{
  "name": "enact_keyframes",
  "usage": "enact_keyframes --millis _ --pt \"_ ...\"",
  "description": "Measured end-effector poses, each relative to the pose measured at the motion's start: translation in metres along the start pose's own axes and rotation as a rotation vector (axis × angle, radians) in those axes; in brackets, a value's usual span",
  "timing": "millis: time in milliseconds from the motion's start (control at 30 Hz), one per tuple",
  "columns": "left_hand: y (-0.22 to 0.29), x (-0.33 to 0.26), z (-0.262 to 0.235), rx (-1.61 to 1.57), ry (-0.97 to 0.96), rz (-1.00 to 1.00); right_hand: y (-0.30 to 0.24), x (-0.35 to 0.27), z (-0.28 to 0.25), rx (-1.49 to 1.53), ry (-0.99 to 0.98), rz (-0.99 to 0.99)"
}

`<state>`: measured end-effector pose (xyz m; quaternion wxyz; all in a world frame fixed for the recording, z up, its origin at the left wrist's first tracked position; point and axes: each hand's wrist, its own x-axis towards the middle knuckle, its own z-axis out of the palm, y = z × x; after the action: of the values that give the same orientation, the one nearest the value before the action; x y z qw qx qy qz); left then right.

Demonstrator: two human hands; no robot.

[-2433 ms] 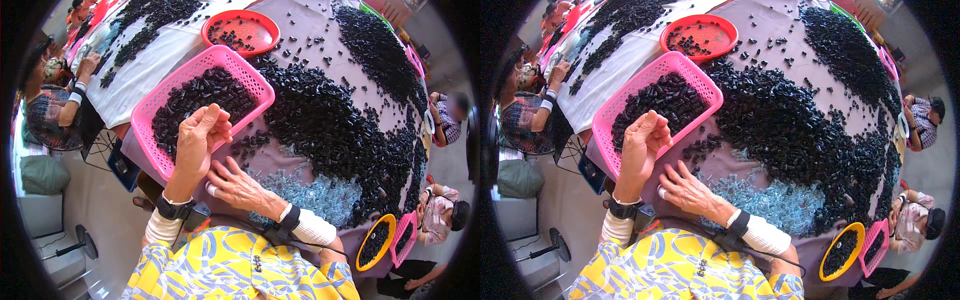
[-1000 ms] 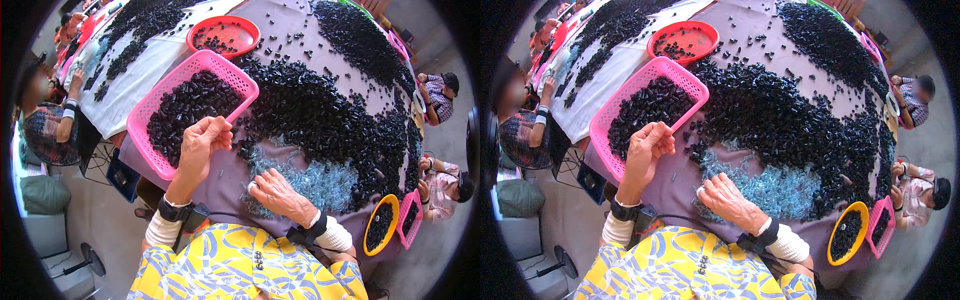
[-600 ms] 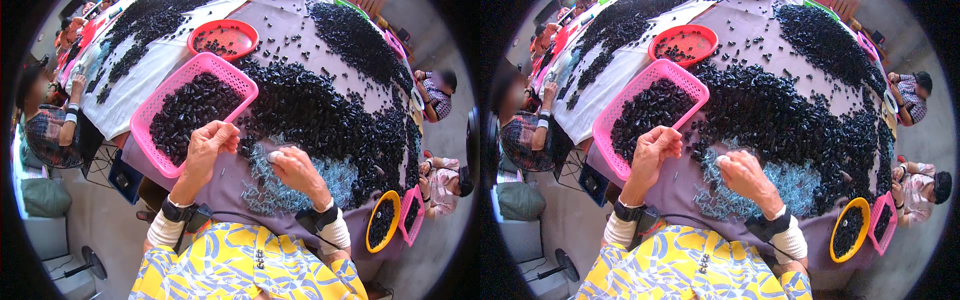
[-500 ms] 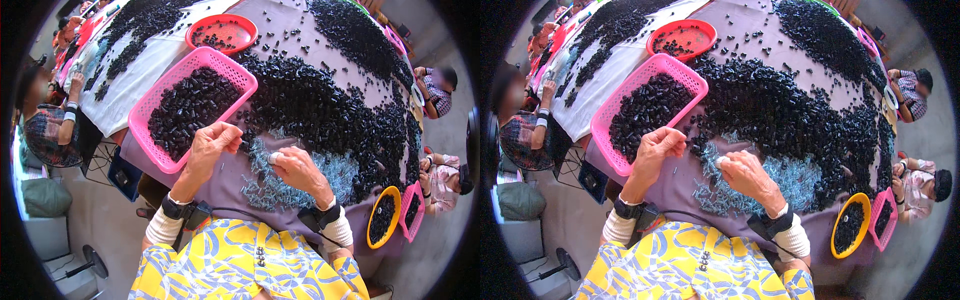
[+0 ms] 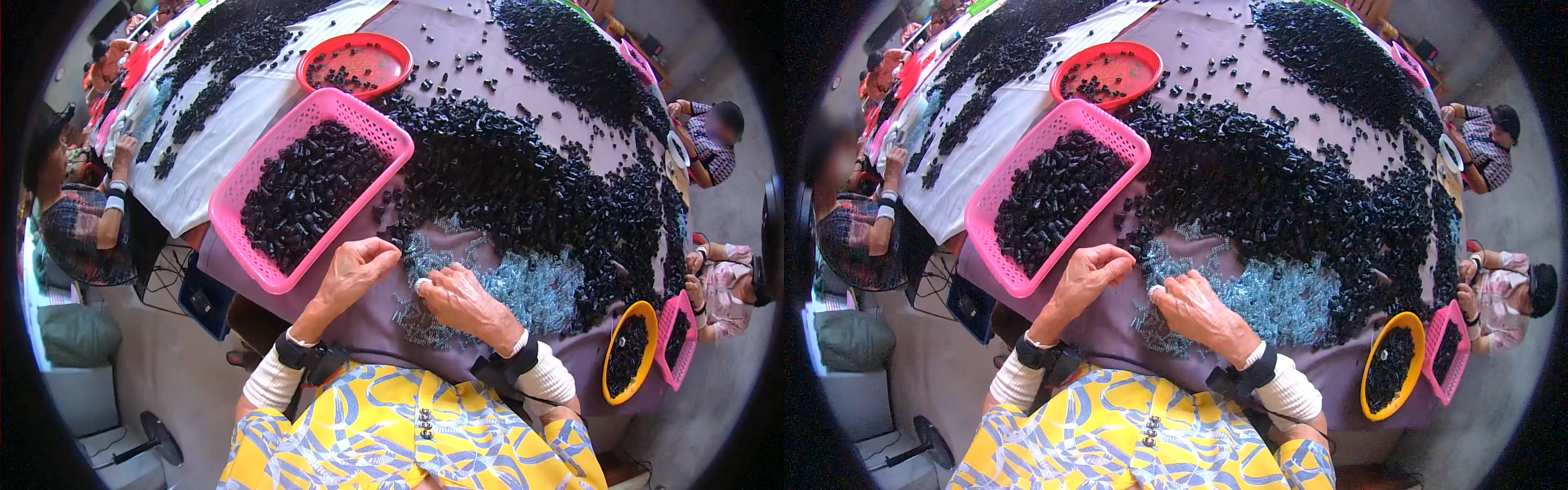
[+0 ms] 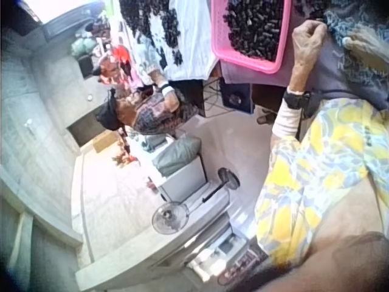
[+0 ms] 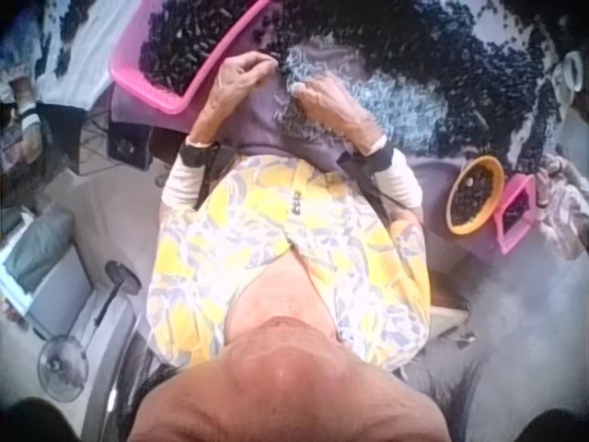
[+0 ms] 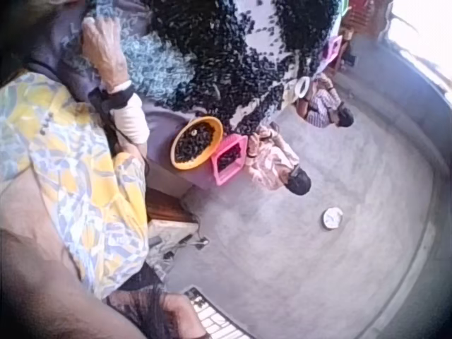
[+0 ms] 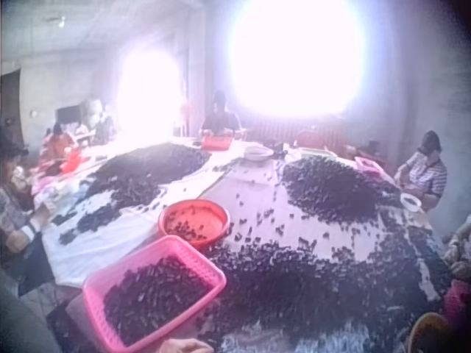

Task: Sorting and inspecting small black plastic components at a large communal table.

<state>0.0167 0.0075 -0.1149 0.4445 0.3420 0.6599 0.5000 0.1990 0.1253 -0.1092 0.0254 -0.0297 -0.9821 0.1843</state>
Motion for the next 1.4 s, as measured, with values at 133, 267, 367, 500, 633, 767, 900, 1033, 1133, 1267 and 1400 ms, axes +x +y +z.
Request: enact_keyframes --millis 133,267,367,500,633,767,900,1033,1133,1267,1400 --pt "0.001 0.003 0.008 -0.035 0.005 0.008 -0.003 0.001 0.004 -0.025 0.002 0.017" --pt "0.005 0.006 0.009 -0.073 -0.001 -0.006 -0.001 -0.002 0.005 0.03 0.09 0.032" --pt "0.008 0.009 0.006 -0.126 0.037 0.001 0.004 -0.006 0.008 0.037 0.12 0.04" --pt "0.019 0.016 -0.006 -0.162 0.098 0.032 0.0 -0.002 0.011 -0.016 0.147 0.025" --pt "0.011 0.004 -0.001 0.324 0.144 0.172 0.01 -0.004 0.006 0.137 0.19 0.06" --pt "0.001 -0.018 -0.001 0.706 0.216 0.174 0.018 -0.009 -0.019 0.523 0.318 0.262" --pt "-0.02 -0.017 -0.005 0.744 0.218 0.215 0.026 -0.009 -0.029 0.847 0.474 0.295" --pt "-0.01 0.0 0.011 0.576 0.113 0.303 0.023 -0.009 -0.03 1.35 0.523 0.411" --pt "0.016 0.004 0.028 0.346 0.113 0.231 0.026 -0.01 -0.028 1.429 0.526 0.353" --pt "0.037 0.007 0.04 -0.151 -0.065 0.064 0.024 -0.007 -0.033 1.408 0.56 0.339" --pt "0.044 0.016 0.051 -0.374 -0.052 0.081 0.023 0.003 -0.039 1.268 0.575 0.353"
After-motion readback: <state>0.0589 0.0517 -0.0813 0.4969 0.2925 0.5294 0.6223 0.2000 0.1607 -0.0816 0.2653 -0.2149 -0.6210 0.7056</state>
